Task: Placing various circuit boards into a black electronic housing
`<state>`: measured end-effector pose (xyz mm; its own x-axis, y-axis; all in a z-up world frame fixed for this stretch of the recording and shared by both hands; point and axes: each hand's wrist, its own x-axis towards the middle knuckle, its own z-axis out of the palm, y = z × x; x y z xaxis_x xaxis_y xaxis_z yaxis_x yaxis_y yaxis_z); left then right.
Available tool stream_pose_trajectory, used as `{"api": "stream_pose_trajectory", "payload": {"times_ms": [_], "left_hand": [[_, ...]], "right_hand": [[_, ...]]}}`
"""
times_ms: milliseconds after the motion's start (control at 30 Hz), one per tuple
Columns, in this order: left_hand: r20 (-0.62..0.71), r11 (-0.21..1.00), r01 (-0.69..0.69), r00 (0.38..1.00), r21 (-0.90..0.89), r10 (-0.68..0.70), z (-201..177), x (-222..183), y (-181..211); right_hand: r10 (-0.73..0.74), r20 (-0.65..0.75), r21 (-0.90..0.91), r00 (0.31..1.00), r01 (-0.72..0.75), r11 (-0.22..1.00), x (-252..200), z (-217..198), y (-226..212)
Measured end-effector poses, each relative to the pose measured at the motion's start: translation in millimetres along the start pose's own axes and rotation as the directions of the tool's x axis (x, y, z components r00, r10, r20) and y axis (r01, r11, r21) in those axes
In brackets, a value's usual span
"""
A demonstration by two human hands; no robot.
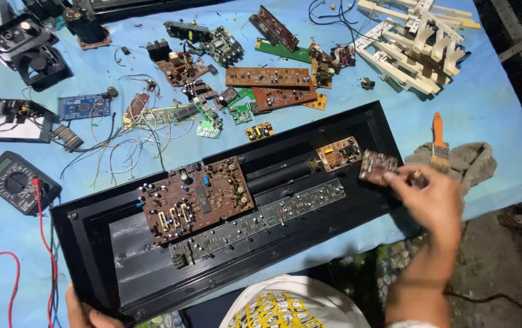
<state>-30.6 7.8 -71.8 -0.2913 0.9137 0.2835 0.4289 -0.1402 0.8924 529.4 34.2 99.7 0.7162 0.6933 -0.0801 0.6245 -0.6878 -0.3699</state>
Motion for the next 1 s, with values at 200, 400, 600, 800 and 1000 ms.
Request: {"api": "stream_pose_trajectory", "payload": {"times_ms": [200,400,600,800,1000], "left_hand": [[0.021,0.999,0.006,1.000,0.052,-0.007,-5.3,-4.9,-9.8],[0.034,0.998,0.026,0.999,0.050,-0.028,3.2,9.8,34.2],[0.053,0.995,0.072,0.996,0.073,-0.076,5.6,15.0,58.1],[0.019,0.977,0.212,0.977,0.025,-0.212,0.9,5.9,34.6],[-0.036,0.990,0.035,0.999,0.133,-0.031,0.9,-2.1,6.4]], "right_hand": [[-0.144,-0.136,-0.109,0.980,0.130,0.986,-26.0,46.6,11.7],[-0.199,-0.126,-0.193,0.972,0.172,0.966,-24.7,48.8,6.4],[-0.186,-0.065,-0.123,0.980,0.177,0.976,-27.1,39.4,-0.8],[-0.258,-0.121,-0.120,0.959,0.243,0.962,-24.9,43.4,6.4],[-0.281,-0.151,-0.138,0.948,0.261,0.955,-20.7,48.4,7.9]]}}
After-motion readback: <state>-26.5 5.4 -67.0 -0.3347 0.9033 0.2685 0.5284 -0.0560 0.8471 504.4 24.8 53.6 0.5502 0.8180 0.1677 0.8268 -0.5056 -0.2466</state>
